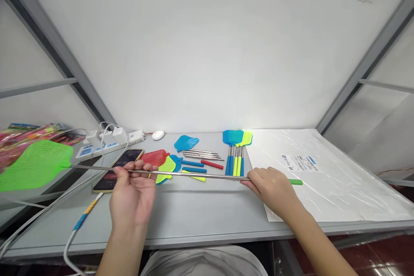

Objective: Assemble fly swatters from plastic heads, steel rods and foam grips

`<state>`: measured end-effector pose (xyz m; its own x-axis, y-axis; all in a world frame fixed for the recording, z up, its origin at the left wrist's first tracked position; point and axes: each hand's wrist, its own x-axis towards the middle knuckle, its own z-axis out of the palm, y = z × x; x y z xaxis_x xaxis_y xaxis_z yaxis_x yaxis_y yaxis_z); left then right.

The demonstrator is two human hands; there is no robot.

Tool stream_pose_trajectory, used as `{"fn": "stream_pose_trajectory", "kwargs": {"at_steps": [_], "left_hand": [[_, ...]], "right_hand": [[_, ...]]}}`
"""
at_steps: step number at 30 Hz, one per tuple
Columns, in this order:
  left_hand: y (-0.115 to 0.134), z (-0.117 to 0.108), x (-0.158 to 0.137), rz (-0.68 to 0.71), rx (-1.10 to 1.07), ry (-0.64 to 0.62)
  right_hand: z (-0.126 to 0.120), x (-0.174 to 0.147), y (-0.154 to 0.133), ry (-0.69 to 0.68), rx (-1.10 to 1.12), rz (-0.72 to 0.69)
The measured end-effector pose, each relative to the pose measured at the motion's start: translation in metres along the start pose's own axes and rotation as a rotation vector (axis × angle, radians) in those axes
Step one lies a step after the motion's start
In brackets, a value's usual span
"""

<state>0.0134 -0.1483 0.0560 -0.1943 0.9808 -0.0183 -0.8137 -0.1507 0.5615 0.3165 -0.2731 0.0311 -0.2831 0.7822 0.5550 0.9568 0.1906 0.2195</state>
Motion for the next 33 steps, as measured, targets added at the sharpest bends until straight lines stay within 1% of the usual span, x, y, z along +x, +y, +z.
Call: {"fn": "stream_pose_trajectory", "kwargs": {"at_steps": [3, 5, 6, 8, 10, 12, 15, 20, 22, 25, 26, 29, 33], "left_hand": [[-0.028, 0.006, -0.016, -0.073, 0.033, 0.028], [-0.043, 0.011, -0.029, -0.15, 0.072, -0.02], [-0.047, 0.014, -0.034, -0.158, 0.082, -0.053], [-0.051, 0.019, -0.039, -0.124, 0.087, -0.098], [-0.046, 0.022, -0.035, -0.085, 0.091, -0.115], [-0.036, 0.024, -0.026, -0.051, 0.095, -0.119], [-0.02, 0.024, -0.013, 0.009, 0.069, -0.113], [-0.01, 0.026, -0.005, -0.013, 0.059, -0.126], [-0.007, 0.026, -0.001, 0.02, 0.047, -0.074], [0.001, 0.026, 0.007, 0.106, 0.052, 0.053], [0.002, 0.026, 0.008, 0.117, 0.062, 0.068], [-0.001, 0.025, 0.007, 0.066, 0.087, 0.041], [-0.019, 0.022, -0.005, -0.026, 0.124, -0.031]], "right_hand": [[0.002, 0.008, -0.007, 0.028, -0.01, 0.002], [0.004, 0.016, -0.014, 0.039, -0.005, -0.012], [0.004, 0.02, -0.018, 0.044, -0.001, -0.007], [0.005, 0.024, -0.023, 0.041, 0.019, 0.01], [0.006, 0.024, -0.025, 0.023, 0.059, 0.027], [0.008, 0.019, -0.024, 0.003, 0.085, 0.048], [0.012, 0.008, -0.017, 0.01, 0.058, 0.078], [0.015, -0.007, 0.001, 0.021, 0.027, 0.071], [0.015, -0.011, 0.009, 0.024, 0.008, 0.112], [0.013, -0.013, 0.021, 0.052, -0.028, 0.179], [0.011, -0.014, 0.024, 0.069, -0.036, 0.194], [0.008, -0.013, 0.026, 0.111, -0.054, 0.228], [0.005, -0.006, 0.01, 0.106, -0.061, 0.245]]}}
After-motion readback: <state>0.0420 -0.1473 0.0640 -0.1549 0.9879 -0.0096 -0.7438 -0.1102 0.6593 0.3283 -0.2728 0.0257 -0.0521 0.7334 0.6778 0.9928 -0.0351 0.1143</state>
